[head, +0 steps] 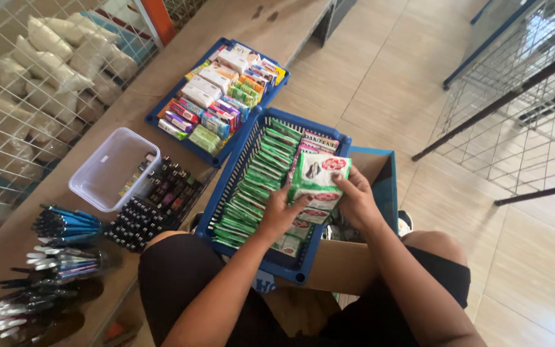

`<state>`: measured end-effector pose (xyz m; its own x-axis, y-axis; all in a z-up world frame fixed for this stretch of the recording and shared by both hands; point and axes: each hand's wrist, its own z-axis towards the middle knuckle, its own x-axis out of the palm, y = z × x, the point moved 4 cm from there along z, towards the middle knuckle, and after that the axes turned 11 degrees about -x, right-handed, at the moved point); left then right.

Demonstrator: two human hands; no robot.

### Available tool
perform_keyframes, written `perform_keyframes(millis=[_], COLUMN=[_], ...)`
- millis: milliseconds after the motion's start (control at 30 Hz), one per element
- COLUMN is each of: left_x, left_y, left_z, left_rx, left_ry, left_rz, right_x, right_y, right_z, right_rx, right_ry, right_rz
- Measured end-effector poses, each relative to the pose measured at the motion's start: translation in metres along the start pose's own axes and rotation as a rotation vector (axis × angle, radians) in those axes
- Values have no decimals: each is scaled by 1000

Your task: The person sits on the floor and transfers small green sachets from a cardboard box into a blue plastic basket. They arrange the sachets in neat rows within the basket, occasionally adjusting the stack to fit more items.

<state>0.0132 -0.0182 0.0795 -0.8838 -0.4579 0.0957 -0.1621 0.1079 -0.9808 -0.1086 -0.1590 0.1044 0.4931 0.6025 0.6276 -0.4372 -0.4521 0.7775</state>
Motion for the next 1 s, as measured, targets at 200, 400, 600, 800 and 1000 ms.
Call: perform_keyframes(millis=[200,400,600,800,1000], left_x=[-5,-2,-6,-10,-17], left_y=[-3,-3,11,41,80], left_z=[-3,0,8,16,23], left_rx=[76,15,-71,-171,-237], left_ry=[-83,-77,-111,-162,-182], left_rz=[99,156,43,-317,-454], right_x=[1,-7,-20,-25,-23], right_y=[5,13,16,10,11], right_z=[6,7,16,11,8], right_rx=[-123,-174,-236,-271,-196], right_ry=[1,-62,-68,14,71], right_rz=[-254,-170,-250,-349,-458])
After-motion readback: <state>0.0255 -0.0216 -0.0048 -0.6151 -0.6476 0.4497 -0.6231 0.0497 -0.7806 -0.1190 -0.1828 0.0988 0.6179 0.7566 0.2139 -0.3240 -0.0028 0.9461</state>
